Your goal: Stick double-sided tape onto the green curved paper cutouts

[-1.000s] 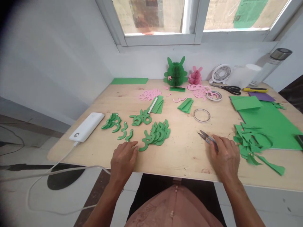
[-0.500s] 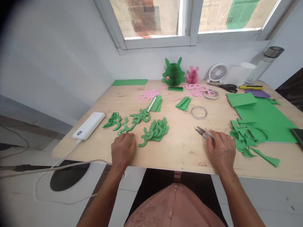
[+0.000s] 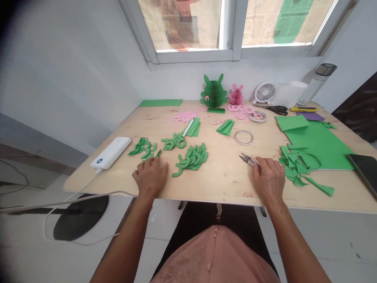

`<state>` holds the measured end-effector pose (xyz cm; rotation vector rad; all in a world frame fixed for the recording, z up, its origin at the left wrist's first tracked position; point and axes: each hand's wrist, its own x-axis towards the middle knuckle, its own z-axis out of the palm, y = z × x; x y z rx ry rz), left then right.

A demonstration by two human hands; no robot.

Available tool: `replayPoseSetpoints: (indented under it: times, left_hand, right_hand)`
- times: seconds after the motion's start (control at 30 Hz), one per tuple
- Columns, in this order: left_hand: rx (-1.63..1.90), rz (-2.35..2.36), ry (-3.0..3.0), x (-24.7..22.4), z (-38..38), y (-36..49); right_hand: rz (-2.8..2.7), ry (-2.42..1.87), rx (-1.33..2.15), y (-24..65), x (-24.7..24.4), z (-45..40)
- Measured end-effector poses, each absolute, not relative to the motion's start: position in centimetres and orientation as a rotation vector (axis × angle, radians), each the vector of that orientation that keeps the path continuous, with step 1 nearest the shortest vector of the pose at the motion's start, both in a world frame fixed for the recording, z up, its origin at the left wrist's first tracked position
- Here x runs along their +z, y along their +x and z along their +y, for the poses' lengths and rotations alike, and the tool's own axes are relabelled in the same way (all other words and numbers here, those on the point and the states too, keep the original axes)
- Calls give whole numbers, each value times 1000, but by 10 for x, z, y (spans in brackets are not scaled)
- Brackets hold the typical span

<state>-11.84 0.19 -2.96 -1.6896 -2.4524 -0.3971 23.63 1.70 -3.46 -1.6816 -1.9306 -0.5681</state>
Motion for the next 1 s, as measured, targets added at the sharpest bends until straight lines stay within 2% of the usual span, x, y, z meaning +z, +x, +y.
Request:
replayPoseSetpoints:
  times: [0.33, 0.57, 0.8, 1.0]
  left_hand:
    - [-628, -2278, -1754, -25, 32, -107]
    - [-624, -2373, -1620, -33, 72, -107]
    - [-650, -2387, -1602, -43, 76, -112]
    - [-817, -2351, -1594, -45, 77, -115]
  right_hand:
    - [-1932, -1683, -599, 236, -36, 17]
    - [-1923, -1701, -600, 233, -34, 16]
    - [-1914, -1707, -598, 233, -35, 16]
    - [-1898, -1725, -633, 233, -35, 16]
